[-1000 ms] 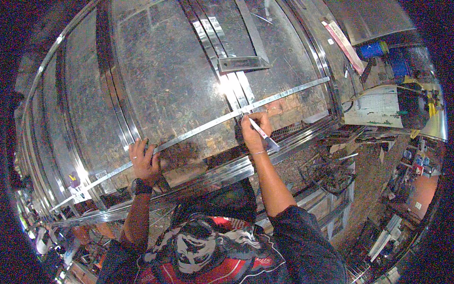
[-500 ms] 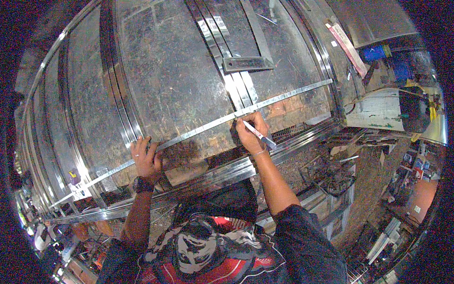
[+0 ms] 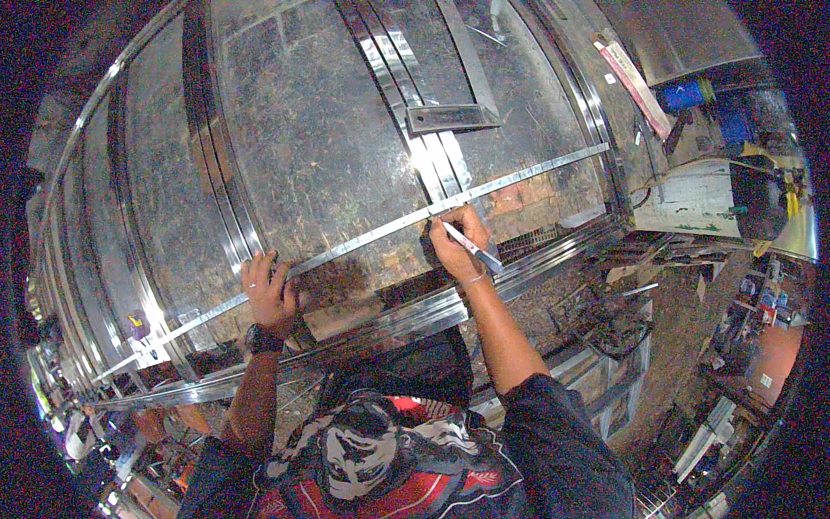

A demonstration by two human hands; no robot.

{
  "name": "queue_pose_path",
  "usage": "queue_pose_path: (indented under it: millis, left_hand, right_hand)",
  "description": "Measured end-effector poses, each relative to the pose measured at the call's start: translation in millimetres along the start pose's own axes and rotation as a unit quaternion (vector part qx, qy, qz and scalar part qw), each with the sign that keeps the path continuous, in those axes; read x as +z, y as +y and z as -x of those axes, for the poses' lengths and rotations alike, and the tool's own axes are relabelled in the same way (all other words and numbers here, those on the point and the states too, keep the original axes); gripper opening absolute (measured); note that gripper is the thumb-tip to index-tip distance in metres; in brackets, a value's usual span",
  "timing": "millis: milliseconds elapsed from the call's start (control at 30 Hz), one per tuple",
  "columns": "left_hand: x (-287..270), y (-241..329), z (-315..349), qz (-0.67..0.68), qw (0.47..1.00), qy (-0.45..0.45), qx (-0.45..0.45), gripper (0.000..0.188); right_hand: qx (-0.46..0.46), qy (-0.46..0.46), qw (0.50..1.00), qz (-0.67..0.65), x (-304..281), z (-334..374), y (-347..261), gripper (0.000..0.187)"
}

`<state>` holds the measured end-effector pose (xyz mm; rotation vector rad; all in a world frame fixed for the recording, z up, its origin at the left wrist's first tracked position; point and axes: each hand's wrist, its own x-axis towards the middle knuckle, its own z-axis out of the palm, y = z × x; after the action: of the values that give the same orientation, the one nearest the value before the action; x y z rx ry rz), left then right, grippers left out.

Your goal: The person uses a metal ruler and a marker to draw straight lines on a large, curved metal sheet. They reposition the ruler multiple times to mark different sections of the sheet.

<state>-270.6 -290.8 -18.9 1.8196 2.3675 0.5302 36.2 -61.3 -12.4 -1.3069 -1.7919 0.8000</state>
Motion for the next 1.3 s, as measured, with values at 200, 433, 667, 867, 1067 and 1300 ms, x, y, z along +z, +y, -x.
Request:
queue_pose_path:
  millis: [200,433,667,867,1067,1300]
  left_hand:
    - [-3,4,-1,-0.003,1.000,0.001,-0.010,0.035]
    - [1,-3,2,0.039,0.999,0.009,-0.021,0.034]
    - [-1,-2,2,0.025,0.999,0.032,0.018,0.032]
    - [9,-6,4,0.009,0.999,0.037,0.021,0.034]
    - [6,-4,1,0.035,0.997,0.069,0.029,0.035]
    - [9,-7,3,0.027,0.997,0.065,0.037,0.032]
  right_hand:
    - [0.058,0.016,0.998,-0.035,0,4,10,0.020]
    - [0.104,0.012,0.985,-0.137,6,9,-10,0.017]
    - [0.089,-0.027,0.992,-0.089,51,56,-43,0.018]
    - [0.095,0.003,0.987,-0.133,64,67,-43,0.018]
    - [0.064,0.005,0.995,-0.079,66,69,-37,0.020]
    - [0.081,0.000,0.989,-0.125,70,68,-45,0.018]
